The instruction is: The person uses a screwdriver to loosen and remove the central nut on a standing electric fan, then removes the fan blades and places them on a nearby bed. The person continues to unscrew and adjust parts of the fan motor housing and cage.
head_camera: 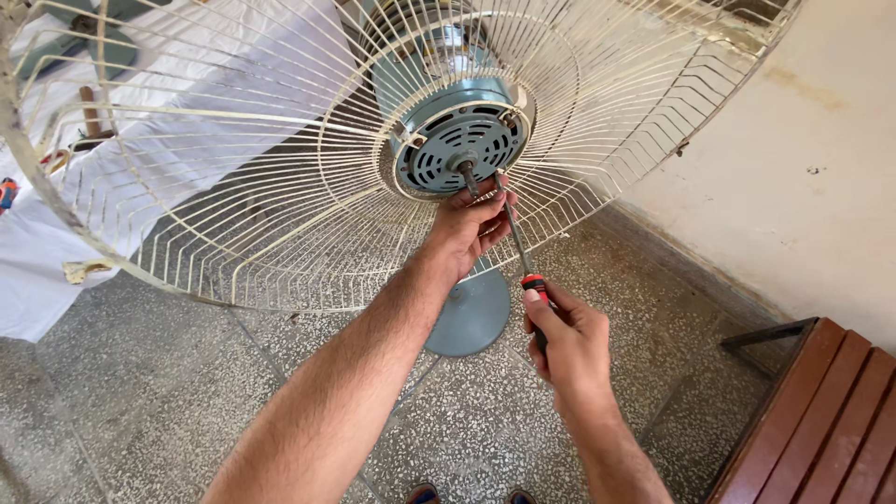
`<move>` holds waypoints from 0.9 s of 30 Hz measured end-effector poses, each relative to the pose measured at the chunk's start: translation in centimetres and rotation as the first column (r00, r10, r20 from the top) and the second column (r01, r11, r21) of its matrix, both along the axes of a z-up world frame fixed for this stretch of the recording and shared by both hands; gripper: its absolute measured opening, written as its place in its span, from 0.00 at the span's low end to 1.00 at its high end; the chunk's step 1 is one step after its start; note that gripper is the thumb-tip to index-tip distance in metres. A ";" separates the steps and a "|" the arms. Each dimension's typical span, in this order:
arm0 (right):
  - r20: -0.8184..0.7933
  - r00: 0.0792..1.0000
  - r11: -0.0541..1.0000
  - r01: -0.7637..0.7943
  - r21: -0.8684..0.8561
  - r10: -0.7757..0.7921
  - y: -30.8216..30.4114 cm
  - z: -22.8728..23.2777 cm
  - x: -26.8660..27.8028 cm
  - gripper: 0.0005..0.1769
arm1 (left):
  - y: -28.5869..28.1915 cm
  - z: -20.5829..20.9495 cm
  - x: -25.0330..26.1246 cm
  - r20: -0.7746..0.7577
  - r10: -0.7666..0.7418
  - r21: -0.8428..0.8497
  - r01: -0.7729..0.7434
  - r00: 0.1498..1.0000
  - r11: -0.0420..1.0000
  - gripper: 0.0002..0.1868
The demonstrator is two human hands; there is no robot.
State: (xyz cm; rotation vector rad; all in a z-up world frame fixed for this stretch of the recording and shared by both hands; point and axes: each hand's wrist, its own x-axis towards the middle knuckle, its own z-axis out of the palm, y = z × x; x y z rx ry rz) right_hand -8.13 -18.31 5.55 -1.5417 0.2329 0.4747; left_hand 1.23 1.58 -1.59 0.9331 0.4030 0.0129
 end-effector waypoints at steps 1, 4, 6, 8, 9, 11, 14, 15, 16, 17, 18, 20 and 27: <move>-0.023 1.000 0.999 0.004 0.037 -0.003 0.1 0.3 0.1 0.21 | 0.1 0.1 0.0 0.013 -0.005 -0.007 0.005 1.000 1.000 0.15; -0.082 0.997 0.992 0.025 0.121 -0.016 -0.2 0.6 0.3 0.21 | -0.2 0.2 0.0 0.031 0.001 -0.019 -0.001 1.000 1.000 0.15; -0.112 0.994 0.988 0.035 0.152 -0.018 -0.3 0.5 0.3 0.21 | -0.3 0.4 -0.1 0.019 0.007 -0.015 -0.007 1.000 1.000 0.15; 0.005 1.000 1.000 -0.014 -0.005 0.014 0.0 0.2 0.2 0.22 | -0.5 1.0 -0.3 0.000 0.015 0.015 -0.015 1.000 1.000 0.14; 0.061 0.997 0.996 -0.032 -0.085 0.038 -0.1 0.1 0.1 0.22 | -0.7 1.4 -0.5 -0.013 0.019 0.042 -0.019 1.000 0.999 0.14; 0.295 0.942 0.887 -0.008 -0.462 0.163 -0.9 0.1 -0.6 0.23 | -1.4 2.5 -1.2 -0.056 0.019 0.092 -0.014 0.998 0.996 0.14; 0.509 0.828 0.757 0.174 -0.629 0.233 -2.6 1.0 -1.6 0.21 | -2.7 4.8 -2.9 -0.100 -0.003 0.139 0.016 0.995 0.990 0.15; 0.566 0.792 0.743 0.234 -0.627 0.228 -2.9 1.2 -1.9 0.20 | -3.0 5.5 -3.7 -0.088 -0.021 0.141 0.034 0.996 0.989 0.16; 0.559 0.792 0.717 0.241 -0.654 0.244 -3.0 1.4 -2.2 0.20 | -3.1 6.2 -4.4 -0.078 -0.041 0.140 0.052 0.996 0.989 0.16; 0.552 0.792 0.690 0.248 -0.680 0.260 -3.4 1.8 -2.6 0.20 | -3.0 6.8 -5.2 -0.050 -0.038 0.128 0.044 0.998 0.991 0.16; 0.545 0.793 0.661 0.257 -0.705 0.274 -3.5 2.2 -3.0 0.20 | -2.9 7.5 -6.0 -0.022 -0.037 0.115 0.040 0.999 0.993 0.16; 0.586 0.742 0.693 0.234 -0.682 0.326 -3.1 3.0 -3.8 0.21 | -2.2 8.9 -7.3 0.023 -0.012 0.103 0.009 1.000 0.995 0.17; 0.642 0.672 0.741 0.204 -0.640 0.369 1.6 5.6 -6.2 0.22 | 1.6 11.4 -9.4 0.053 0.092 0.199 -0.101 0.994 0.975 0.18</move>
